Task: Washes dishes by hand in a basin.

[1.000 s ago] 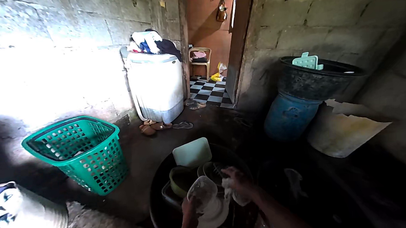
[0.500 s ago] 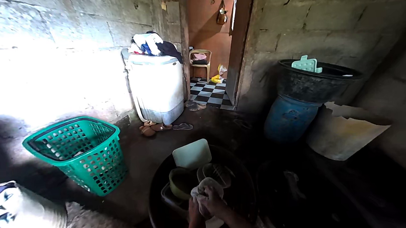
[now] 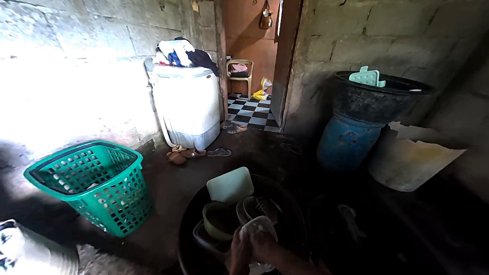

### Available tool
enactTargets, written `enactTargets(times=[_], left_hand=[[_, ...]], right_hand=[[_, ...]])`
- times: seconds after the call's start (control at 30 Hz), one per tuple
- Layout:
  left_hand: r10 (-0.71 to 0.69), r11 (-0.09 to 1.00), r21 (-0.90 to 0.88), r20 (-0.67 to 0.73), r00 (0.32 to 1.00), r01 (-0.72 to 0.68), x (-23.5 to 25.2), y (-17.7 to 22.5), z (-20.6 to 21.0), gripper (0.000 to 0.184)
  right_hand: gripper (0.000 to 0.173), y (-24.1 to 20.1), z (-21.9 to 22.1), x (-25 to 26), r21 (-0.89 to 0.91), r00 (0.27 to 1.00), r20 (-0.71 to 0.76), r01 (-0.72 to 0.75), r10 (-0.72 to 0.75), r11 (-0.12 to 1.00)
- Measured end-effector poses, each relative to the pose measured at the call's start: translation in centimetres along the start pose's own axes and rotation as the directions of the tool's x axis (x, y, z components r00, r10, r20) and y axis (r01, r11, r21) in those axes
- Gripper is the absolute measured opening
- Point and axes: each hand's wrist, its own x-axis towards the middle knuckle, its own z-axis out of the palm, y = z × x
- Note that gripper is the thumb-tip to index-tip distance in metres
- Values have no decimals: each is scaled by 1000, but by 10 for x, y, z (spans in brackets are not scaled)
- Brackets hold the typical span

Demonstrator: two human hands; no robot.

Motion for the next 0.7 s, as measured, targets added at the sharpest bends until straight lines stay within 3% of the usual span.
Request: enactTargets(times=[0.1,0.17,0.23,0.3,0.37,0.43,0.57,0.7], left_hand=[[-48,989,-144,-44,998,41,6,-10,-7,47],[-67,989,-139,-74,995,56,9,-3,-14,47],[-94,990,-109,-86,992,84,8,4,-15,46],[-105,993,-71,-97,990,99,8,8,-15,44],[-108,994,-40,-77,991,105,8,5,-14,42],[-86,996,-4,-59,995,86,7,4,-9,39],[-93,995,-36,-37,995,92,5,-1,1,43],[-139,984,-114,-13,990,137,6,-8,-4,45]], right_hand=[[46,-1,-1,-2,410,985,-107,166,-133,897],[44,2,4,-5,551,971,-124,238,-204,800],[42,5,6,-3,458,972,-61,231,-229,858],[40,5,-2,-2,235,975,74,189,-211,953],[42,6,-8,0,-22,970,196,153,-146,988],[44,8,-9,-1,-161,980,194,74,-42,984],[43,-4,-1,-14,-108,998,61,-17,23,994],[39,-8,6,-3,94,997,28,62,-65,994]])
